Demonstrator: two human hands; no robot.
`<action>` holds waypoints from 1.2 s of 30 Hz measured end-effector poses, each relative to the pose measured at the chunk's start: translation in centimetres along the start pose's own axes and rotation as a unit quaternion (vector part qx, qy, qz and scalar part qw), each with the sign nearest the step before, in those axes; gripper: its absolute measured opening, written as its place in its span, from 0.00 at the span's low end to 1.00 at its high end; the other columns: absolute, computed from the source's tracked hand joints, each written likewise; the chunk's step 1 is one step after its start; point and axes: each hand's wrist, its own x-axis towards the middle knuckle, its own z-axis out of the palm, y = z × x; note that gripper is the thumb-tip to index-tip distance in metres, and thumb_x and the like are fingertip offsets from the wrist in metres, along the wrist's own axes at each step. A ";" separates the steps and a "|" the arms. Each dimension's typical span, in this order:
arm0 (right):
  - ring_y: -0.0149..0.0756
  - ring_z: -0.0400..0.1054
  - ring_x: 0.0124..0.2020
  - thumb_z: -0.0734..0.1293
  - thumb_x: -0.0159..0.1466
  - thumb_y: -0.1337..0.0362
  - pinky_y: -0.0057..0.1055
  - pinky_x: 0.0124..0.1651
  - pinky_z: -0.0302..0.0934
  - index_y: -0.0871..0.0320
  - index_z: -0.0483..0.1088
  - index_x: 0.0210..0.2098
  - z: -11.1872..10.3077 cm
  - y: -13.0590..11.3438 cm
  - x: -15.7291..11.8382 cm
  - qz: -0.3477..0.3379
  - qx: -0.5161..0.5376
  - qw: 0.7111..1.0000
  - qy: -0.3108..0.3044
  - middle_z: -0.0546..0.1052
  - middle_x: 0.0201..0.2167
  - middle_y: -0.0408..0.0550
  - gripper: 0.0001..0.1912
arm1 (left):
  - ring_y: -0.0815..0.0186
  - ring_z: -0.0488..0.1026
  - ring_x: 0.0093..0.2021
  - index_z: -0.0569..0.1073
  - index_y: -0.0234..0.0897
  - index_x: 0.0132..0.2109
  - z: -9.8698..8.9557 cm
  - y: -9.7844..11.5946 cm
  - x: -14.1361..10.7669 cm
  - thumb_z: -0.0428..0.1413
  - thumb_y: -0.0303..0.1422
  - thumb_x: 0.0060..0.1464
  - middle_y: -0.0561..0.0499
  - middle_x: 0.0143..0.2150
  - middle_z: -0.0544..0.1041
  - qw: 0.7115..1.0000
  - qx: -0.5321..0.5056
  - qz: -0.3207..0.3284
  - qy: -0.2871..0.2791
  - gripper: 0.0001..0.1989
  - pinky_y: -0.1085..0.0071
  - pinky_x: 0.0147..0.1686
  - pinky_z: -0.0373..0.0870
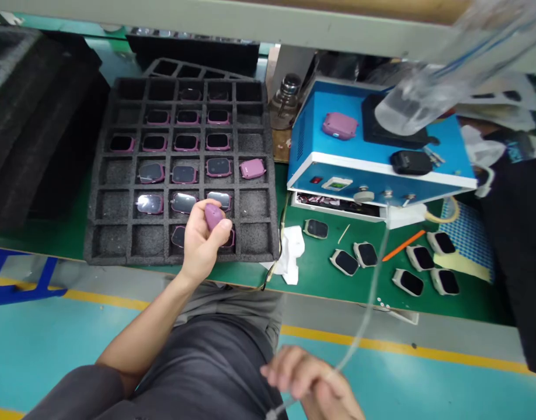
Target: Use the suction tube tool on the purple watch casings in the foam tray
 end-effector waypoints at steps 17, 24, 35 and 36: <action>0.41 0.81 0.46 0.71 0.71 0.62 0.44 0.50 0.79 0.49 0.74 0.42 6.2 -2.0 19.6 -0.387 -0.238 0.875 0.169 0.82 0.44 0.48 0.01 | 0.56 0.83 0.57 0.77 0.39 0.60 0.6 0.1 -0.4 0.66 0.38 0.62 0.42 0.58 0.83 1.000 0.005 0.027 0.009 0.21 0.63 0.54 0.83; 0.45 0.81 0.49 0.69 0.72 0.62 0.52 0.56 0.77 0.48 0.77 0.44 5.8 -1.1 20.3 -0.406 -0.245 0.864 0.167 0.83 0.44 0.49 0.03 | 0.55 0.83 0.57 0.81 0.40 0.58 0.9 0.1 -0.2 0.67 0.35 0.61 0.43 0.57 0.84 0.998 0.038 0.044 0.011 0.19 0.59 0.60 0.80; 0.46 0.81 0.49 0.70 0.71 0.63 0.52 0.56 0.77 0.48 0.78 0.44 5.5 -0.9 20.5 -0.403 -0.235 0.869 0.165 0.84 0.44 0.49 0.04 | 0.58 0.83 0.56 0.81 0.42 0.58 0.9 -0.2 -0.2 0.66 0.31 0.61 0.45 0.57 0.84 0.997 0.051 0.057 0.015 0.18 0.61 0.59 0.81; 0.47 0.81 0.49 0.70 0.71 0.62 0.53 0.56 0.77 0.48 0.78 0.43 5.5 -1.0 20.5 -0.397 -0.238 0.870 0.169 0.84 0.43 0.49 0.03 | 0.57 0.83 0.56 0.82 0.42 0.58 0.9 -0.2 -0.2 0.66 0.31 0.61 0.45 0.57 0.84 0.997 0.053 0.056 0.016 0.18 0.61 0.60 0.81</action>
